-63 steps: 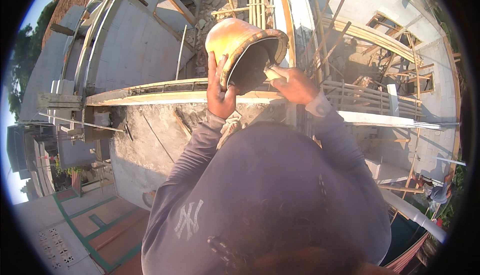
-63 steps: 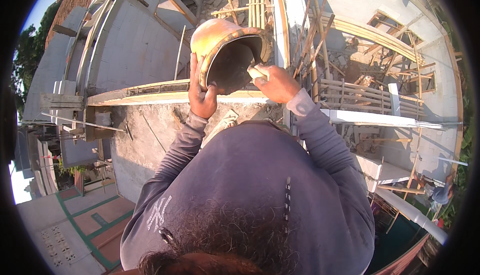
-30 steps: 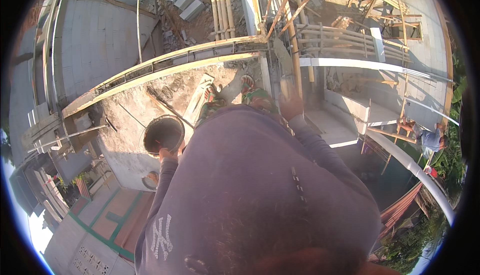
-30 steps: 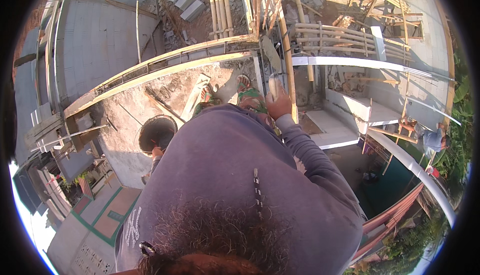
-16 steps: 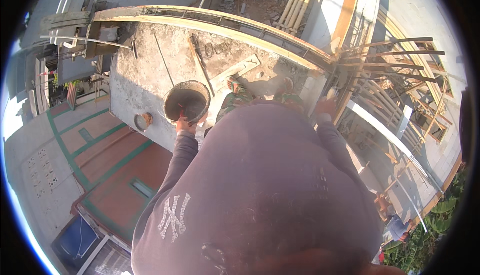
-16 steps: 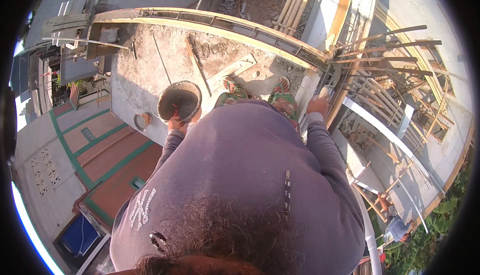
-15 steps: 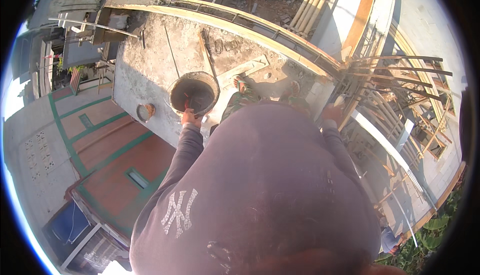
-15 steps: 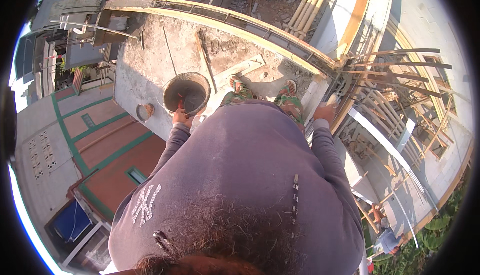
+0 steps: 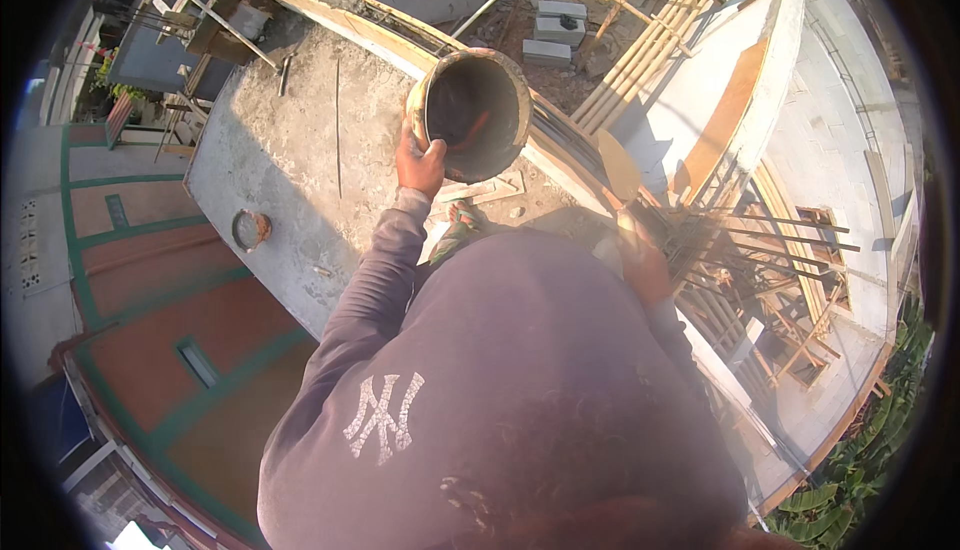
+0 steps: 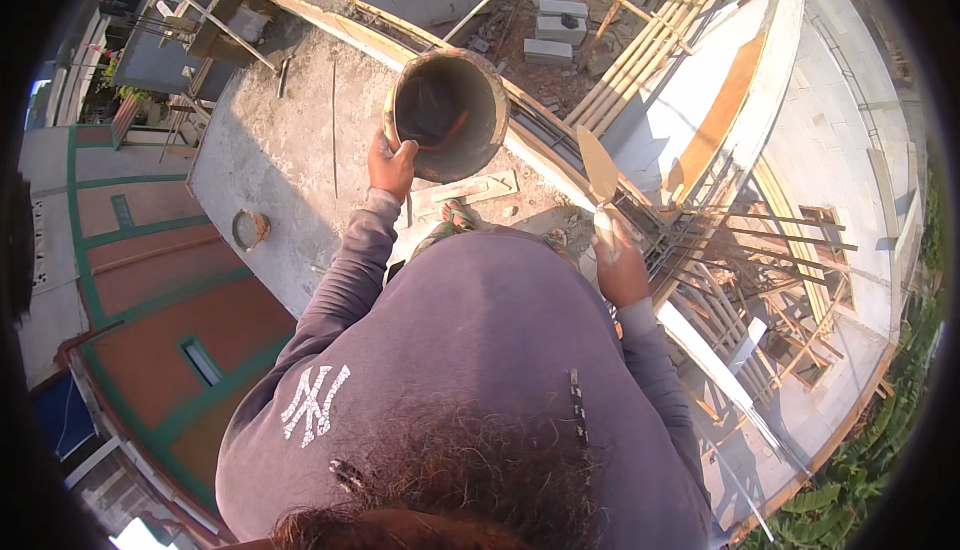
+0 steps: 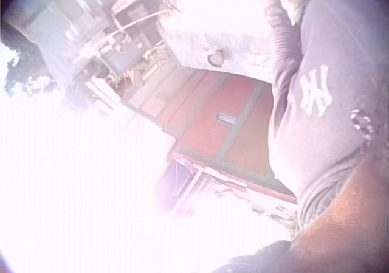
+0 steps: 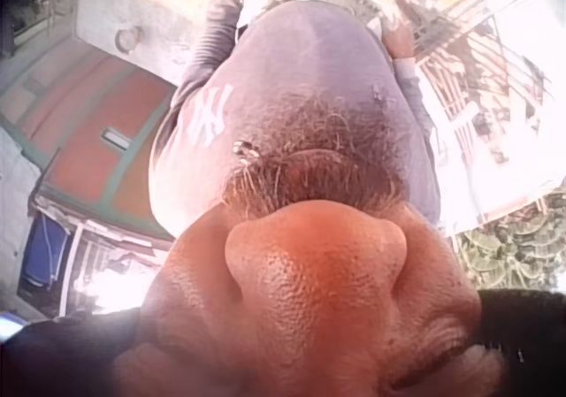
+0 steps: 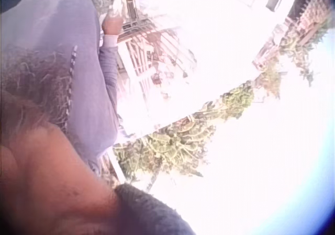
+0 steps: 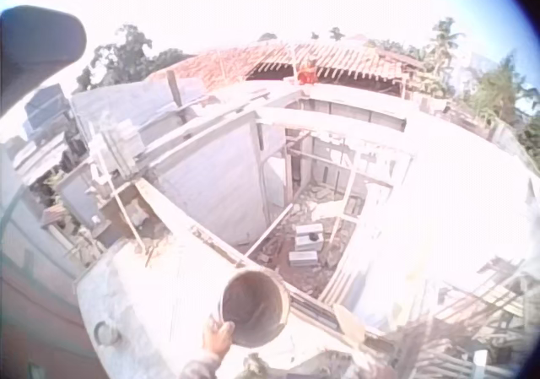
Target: The person applies cement into the gap of a concrete beam using a trowel and then smooths the surface with a long wooden leveling tool.
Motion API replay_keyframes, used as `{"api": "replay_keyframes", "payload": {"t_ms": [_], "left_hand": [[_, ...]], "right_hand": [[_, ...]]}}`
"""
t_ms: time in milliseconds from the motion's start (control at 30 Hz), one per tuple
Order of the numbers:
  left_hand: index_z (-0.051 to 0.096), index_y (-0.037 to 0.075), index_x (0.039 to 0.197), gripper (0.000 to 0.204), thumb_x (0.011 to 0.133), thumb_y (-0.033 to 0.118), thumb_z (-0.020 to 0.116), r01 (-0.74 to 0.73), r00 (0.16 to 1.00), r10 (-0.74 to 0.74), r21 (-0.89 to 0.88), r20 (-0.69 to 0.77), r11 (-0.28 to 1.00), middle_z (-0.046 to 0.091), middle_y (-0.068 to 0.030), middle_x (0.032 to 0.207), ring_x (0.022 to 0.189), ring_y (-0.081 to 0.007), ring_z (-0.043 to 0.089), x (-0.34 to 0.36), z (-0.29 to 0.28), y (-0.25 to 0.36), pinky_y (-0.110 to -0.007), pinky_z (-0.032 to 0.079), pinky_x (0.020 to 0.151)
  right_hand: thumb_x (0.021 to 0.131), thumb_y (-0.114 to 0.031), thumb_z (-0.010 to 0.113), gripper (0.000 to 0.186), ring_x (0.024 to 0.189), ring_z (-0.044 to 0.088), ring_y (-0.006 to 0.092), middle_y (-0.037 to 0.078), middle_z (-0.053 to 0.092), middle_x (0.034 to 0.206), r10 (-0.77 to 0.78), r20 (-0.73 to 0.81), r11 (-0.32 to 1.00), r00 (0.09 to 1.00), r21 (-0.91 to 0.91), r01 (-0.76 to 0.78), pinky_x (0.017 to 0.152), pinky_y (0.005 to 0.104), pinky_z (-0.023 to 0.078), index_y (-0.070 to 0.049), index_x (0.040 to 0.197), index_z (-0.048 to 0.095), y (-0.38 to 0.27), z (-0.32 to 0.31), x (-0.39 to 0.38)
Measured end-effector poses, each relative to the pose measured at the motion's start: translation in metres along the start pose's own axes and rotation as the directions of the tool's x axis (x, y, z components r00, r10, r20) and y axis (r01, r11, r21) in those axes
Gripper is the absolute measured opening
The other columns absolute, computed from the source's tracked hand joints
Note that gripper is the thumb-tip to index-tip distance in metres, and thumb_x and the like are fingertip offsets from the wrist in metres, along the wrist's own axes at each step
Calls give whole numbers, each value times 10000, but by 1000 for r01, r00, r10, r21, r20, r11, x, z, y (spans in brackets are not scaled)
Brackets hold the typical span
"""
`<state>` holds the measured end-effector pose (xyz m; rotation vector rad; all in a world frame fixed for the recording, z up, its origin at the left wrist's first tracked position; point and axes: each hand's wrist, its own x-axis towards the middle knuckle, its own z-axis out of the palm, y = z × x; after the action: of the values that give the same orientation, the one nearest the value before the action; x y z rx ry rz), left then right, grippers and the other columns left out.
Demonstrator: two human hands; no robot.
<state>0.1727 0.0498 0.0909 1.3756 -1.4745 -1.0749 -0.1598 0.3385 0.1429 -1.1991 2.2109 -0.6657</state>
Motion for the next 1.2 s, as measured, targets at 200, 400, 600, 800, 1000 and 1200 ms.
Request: {"api": "replay_keyframes", "payload": {"t_ms": [200,400,600,800,1000,1200], "left_hand": [[457,1,1521,694,838,-34,577,-290,944,246,193,221,938,430,-320,1553,1472,-391,425,13,26,100,-372,348,1192],[491,8,1504,669,843,-76,554,-343,938,341,26,60,939,452,-301,1544,1470,-367,432,-2,50,128,-396,376,1173],[468,-32,1501,575,931,-70,534,-336,940,341,-169,1,926,659,-86,1126,923,-107,599,-21,59,138,-241,495,779],[549,-56,1355,409,947,-39,566,-254,966,258,-189,0,949,670,-16,995,802,-54,579,-32,62,135,-213,483,702],[580,-42,1263,320,946,-1,608,-293,944,327,-369,31,882,650,6,900,755,-48,547,-37,82,141,-234,464,671],[570,-35,1297,341,959,0,607,-279,939,320,-266,126,923,663,-17,996,825,-65,565,-56,97,159,-240,473,740]], "right_hand": [[979,-257,609,554,943,711,400,219,679,1151,-357,142,755,923,-538,374,799,509,571,-279,1524,510,-127,-37,86],[967,-176,576,595,836,679,406,195,624,951,-282,205,844,937,-412,344,786,524,564,-206,1552,470,-137,14,95],[878,-98,633,683,922,667,423,212,599,1060,-446,-101,816,889,-455,357,796,489,569,-193,1538,486,-160,-7,95],[856,-130,649,750,970,688,464,313,644,1127,-433,133,867,892,-210,452,842,514,563,-199,1570,429,-132,0,85],[874,-213,667,696,981,705,440,285,659,1182,-441,-7,849,898,-328,414,855,502,581,-273,1540,475,-118,-33,75],[893,-247,662,625,892,718,403,221,692,1007,-366,-116,916,923,-219,336,810,513,583,-252,1504,527,-98,-79,63]]}}
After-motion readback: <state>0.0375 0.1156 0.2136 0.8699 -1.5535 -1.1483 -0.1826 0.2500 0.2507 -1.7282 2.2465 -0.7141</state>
